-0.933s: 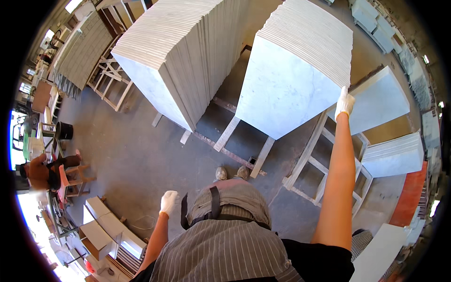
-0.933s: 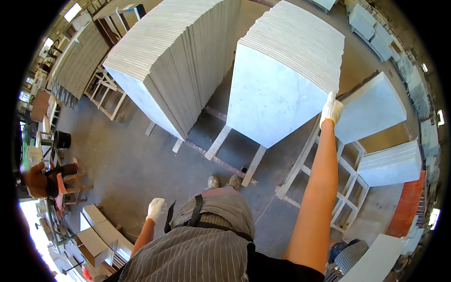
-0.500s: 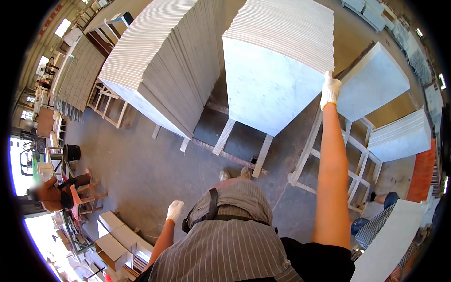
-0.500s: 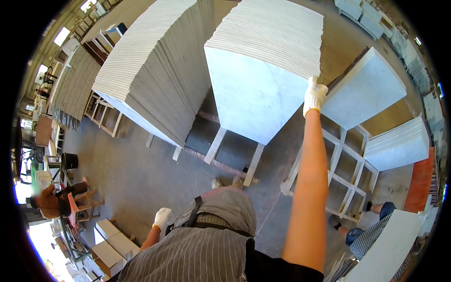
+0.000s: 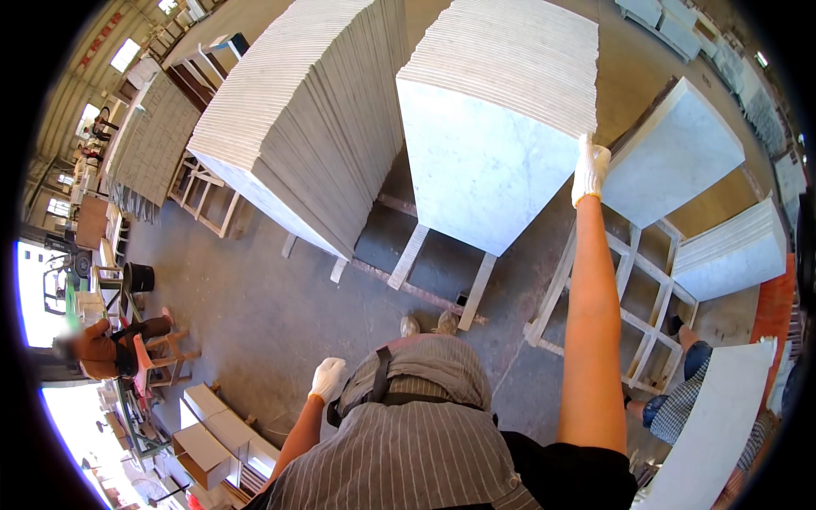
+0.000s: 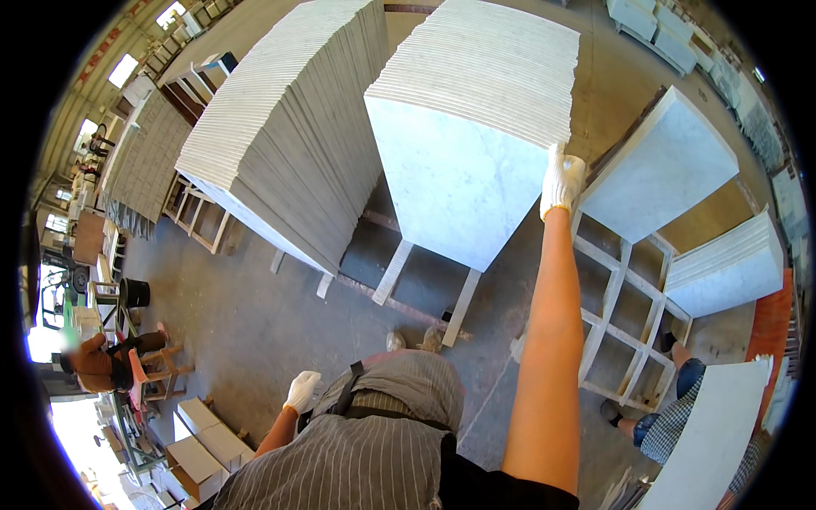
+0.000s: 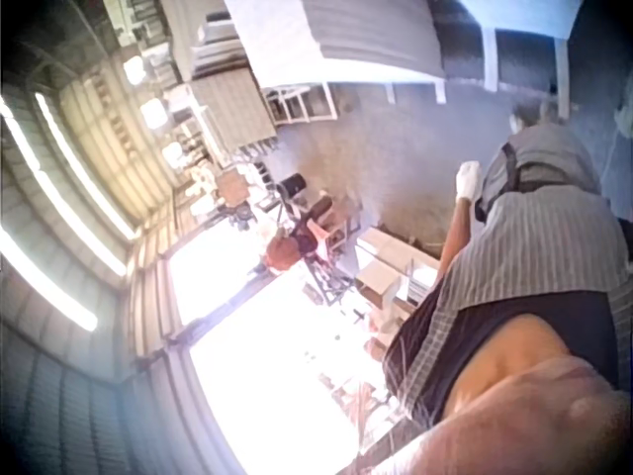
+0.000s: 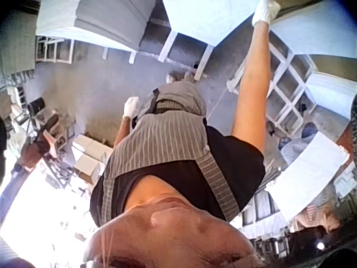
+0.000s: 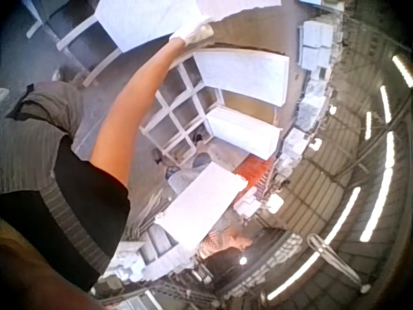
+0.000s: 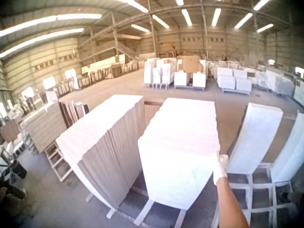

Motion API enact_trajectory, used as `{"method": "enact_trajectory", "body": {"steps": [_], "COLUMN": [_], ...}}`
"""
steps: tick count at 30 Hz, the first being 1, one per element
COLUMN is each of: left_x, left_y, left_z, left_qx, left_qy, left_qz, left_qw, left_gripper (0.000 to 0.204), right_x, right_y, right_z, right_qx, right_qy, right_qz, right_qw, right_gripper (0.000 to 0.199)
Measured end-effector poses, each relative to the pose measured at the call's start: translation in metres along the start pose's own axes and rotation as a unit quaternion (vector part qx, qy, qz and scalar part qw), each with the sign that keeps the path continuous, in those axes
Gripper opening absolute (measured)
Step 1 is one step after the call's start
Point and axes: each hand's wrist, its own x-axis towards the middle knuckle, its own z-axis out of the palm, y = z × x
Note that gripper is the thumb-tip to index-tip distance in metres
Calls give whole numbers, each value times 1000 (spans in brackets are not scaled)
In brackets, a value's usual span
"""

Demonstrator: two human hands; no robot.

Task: The person wipes a large white stone slab with a cloth while wearing gloves, then lifts and stacks the slab onto a wooden rack. The person repeats the wiping and stacking process for additional slabs in a workshop setting.

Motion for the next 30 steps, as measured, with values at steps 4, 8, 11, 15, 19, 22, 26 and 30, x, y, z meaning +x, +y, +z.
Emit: {"method": "enact_trajectory", "body": {"steps": [4, 8, 11, 15, 19, 22, 26, 30], "left_x": [8, 10, 8, 9, 3, 5, 20, 35], "left_y": [-39, -58, -51, -33, 23, 50, 75, 117], "left_z": [-11, -16, -11, -1, 16, 22, 28, 40], "left_qx": [58, 35, 25, 71, 79, 120, 52, 25], "left_qy": [20, 32, 34, 30, 7, -4, -45, -72], "left_qz": [-9, -50, -45, 10, 11, 45, 35, 91], "left_qw": [998, 998, 998, 997, 997, 992, 997, 993], "left_gripper": [33, 33, 33, 33, 34, 33, 31, 31], "right_x": [4, -5, -7, -13, -31, -36, -57, -94], "right_y": [6, 0, -3, -9, -13, 11, 21, 7], "right_z": [3, 4, 2, -1, -11, -15, -19, -26], "right_qx": [-12, 27, 35, 57, 93, 90, 143, 113], "right_qy": [2, -1, 0, -38, -31, -41, -46, -37], "right_qz": [-1, 10, 10, 29, 2, -12, -53, -74], "right_qw": [1000, 1000, 999, 997, 995, 995, 987, 990], "right_gripper": [51, 53, 54, 47, 37, 33, 27, 32]}}
